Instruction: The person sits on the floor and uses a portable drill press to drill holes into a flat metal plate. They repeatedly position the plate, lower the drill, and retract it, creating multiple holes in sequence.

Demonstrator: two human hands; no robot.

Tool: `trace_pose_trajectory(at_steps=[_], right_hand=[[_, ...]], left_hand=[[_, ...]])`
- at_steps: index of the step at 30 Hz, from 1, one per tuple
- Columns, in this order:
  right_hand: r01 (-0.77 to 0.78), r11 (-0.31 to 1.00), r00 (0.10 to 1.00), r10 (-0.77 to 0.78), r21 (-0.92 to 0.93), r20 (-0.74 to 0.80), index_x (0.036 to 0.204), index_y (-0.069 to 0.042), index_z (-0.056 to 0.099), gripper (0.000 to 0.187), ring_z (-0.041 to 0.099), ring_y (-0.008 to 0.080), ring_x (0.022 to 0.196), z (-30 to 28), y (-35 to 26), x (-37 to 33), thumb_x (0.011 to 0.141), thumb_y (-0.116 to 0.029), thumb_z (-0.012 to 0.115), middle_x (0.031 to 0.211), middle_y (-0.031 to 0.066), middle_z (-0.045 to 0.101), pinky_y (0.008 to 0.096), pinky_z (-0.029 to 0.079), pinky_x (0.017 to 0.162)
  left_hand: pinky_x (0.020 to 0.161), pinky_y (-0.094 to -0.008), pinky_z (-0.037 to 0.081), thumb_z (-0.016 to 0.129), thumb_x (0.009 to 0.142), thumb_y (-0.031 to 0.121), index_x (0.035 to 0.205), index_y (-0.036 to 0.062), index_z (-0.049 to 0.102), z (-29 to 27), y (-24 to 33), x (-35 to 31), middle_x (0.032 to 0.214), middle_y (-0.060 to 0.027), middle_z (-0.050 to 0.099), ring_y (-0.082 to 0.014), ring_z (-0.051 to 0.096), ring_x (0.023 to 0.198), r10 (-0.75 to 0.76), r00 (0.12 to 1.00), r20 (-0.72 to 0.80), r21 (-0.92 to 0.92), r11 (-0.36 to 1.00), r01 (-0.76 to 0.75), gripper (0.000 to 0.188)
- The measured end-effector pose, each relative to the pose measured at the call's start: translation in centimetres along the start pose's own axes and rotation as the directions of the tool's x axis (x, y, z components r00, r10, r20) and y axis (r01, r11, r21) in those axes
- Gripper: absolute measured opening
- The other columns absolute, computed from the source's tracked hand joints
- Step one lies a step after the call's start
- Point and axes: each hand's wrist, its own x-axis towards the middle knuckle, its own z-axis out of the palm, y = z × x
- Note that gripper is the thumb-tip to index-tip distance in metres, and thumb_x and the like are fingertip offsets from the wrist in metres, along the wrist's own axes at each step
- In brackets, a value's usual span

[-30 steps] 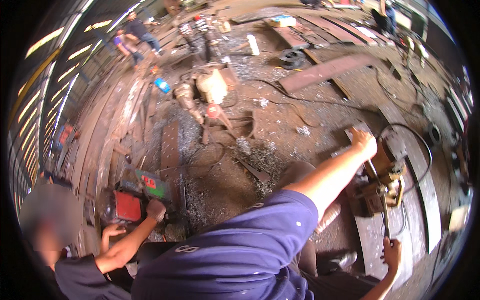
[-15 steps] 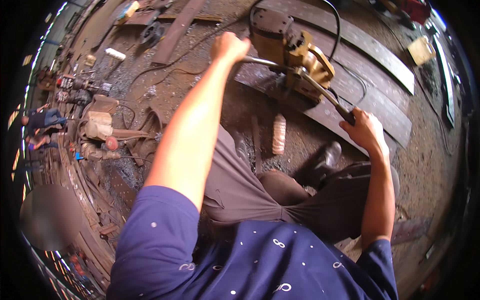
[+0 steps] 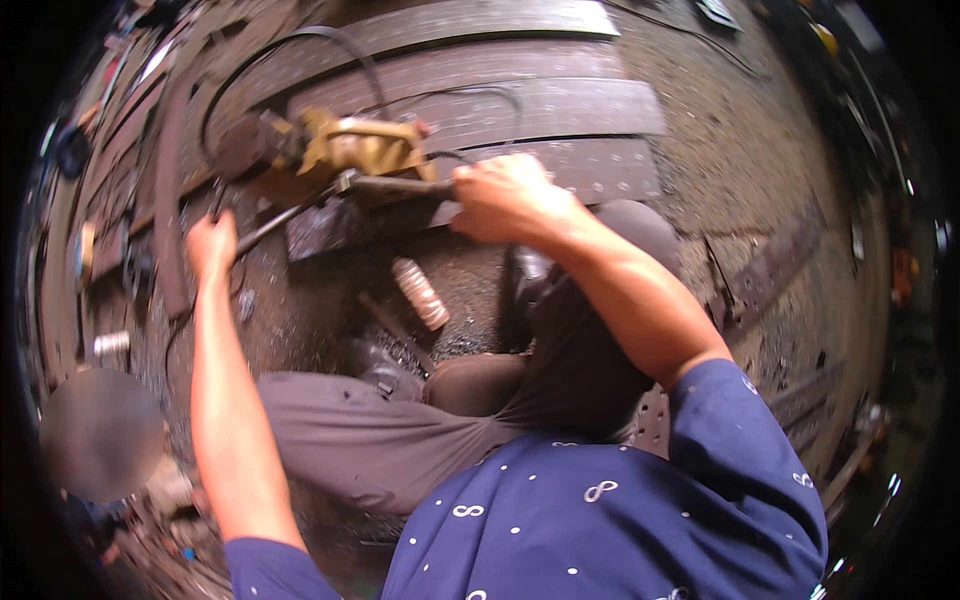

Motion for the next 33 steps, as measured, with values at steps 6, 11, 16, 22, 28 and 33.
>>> trace_pose_trajectory(at_steps=[6, 11, 16, 22, 28, 33], right_hand=[[0.058, 0.998, 0.996, -0.059, -0.024, -0.074, 0.097, -0.006, 0.079, 0.029, 0.077, 0.0290, 0.095, 1.2, 1.1, -0.2, 0.083, -0.031, 0.072, 0.099, 0.0124, 0.078, 0.0437, 0.060, 0.077], [0.031, 0.999, 0.999, -0.030, 0.025, -0.044, 0.101, -0.009, 0.080, 0.025, 0.076, 0.0281, 0.098, 1.0, 0.5, -0.2, 0.084, -0.023, 0.070, 0.103, 0.0117, 0.079, 0.0425, 0.060, 0.079], [0.045, 0.999, 0.997, -0.043, 0.025, -0.060, 0.105, -0.011, 0.081, 0.025, 0.076, 0.0254, 0.103, 1.0, 0.6, -0.6, 0.087, -0.020, 0.066, 0.107, 0.0090, 0.079, 0.0414, 0.060, 0.082], [0.033, 0.999, 0.999, -0.032, 0.025, -0.038, 0.108, -0.013, 0.081, 0.026, 0.075, 0.0263, 0.104, 1.2, 0.7, -0.2, 0.088, -0.022, 0.066, 0.109, 0.0085, 0.079, 0.0438, 0.061, 0.081], [0.031, 0.999, 1.000, -0.031, 0.038, -0.003, 0.119, -0.011, 0.076, 0.046, 0.073, 0.0248, 0.100, 1.6, 0.7, 1.1, 0.079, -0.029, 0.085, 0.115, 0.0050, 0.077, 0.0456, 0.059, 0.068], [0.031, 0.999, 0.999, -0.031, 0.025, 0.005, 0.119, -0.010, 0.076, 0.049, 0.074, 0.0254, 0.096, 2.0, 0.7, 1.6, 0.076, -0.029, 0.088, 0.112, 0.0038, 0.077, 0.0462, 0.059, 0.067]], left_hand=[[0.093, -0.0481, 0.052, 0.061, 0.090, 0.044, 0.110, -0.0005, 0.076, 0.7, 0.0, 1.0, 0.102, -0.0256, 0.075, -0.0441, 0.071, 0.103, 0.040, 0.997, 0.064, -0.043, 0.998, -0.037, 0.051], [0.089, -0.0497, 0.051, 0.063, 0.091, 0.045, 0.108, -0.0028, 0.076, 0.7, -0.7, 1.1, 0.100, -0.0269, 0.075, -0.0447, 0.071, 0.100, 0.105, 0.994, -0.030, 0.050, 0.993, -0.104, 0.052], [0.087, -0.0486, 0.051, 0.063, 0.091, 0.047, 0.104, -0.0049, 0.075, 0.4, -0.3, 1.3, 0.097, -0.0277, 0.074, -0.0439, 0.071, 0.096, 0.086, 0.996, 0.021, 0.061, 0.994, -0.087, 0.054], [0.090, -0.0484, 0.050, 0.062, 0.093, 0.056, 0.105, -0.0044, 0.075, -0.1, 0.1, 1.5, 0.099, -0.0246, 0.075, -0.0431, 0.070, 0.098, 0.041, 0.995, 0.087, 0.118, 0.992, -0.051, 0.063], [0.092, -0.0491, 0.049, 0.062, 0.092, 0.057, 0.106, -0.0029, 0.075, -0.1, -0.3, 1.7, 0.104, -0.0264, 0.074, -0.0454, 0.069, 0.102, 0.061, 0.995, 0.080, 0.169, 0.983, -0.073, 0.063], [0.094, -0.0490, 0.049, 0.061, 0.092, 0.058, 0.108, -0.0006, 0.076, -0.1, 0.2, 1.7, 0.108, -0.0260, 0.074, -0.0454, 0.068, 0.107, 0.031, 0.994, 0.104, 0.217, 0.975, -0.053, 0.063]])
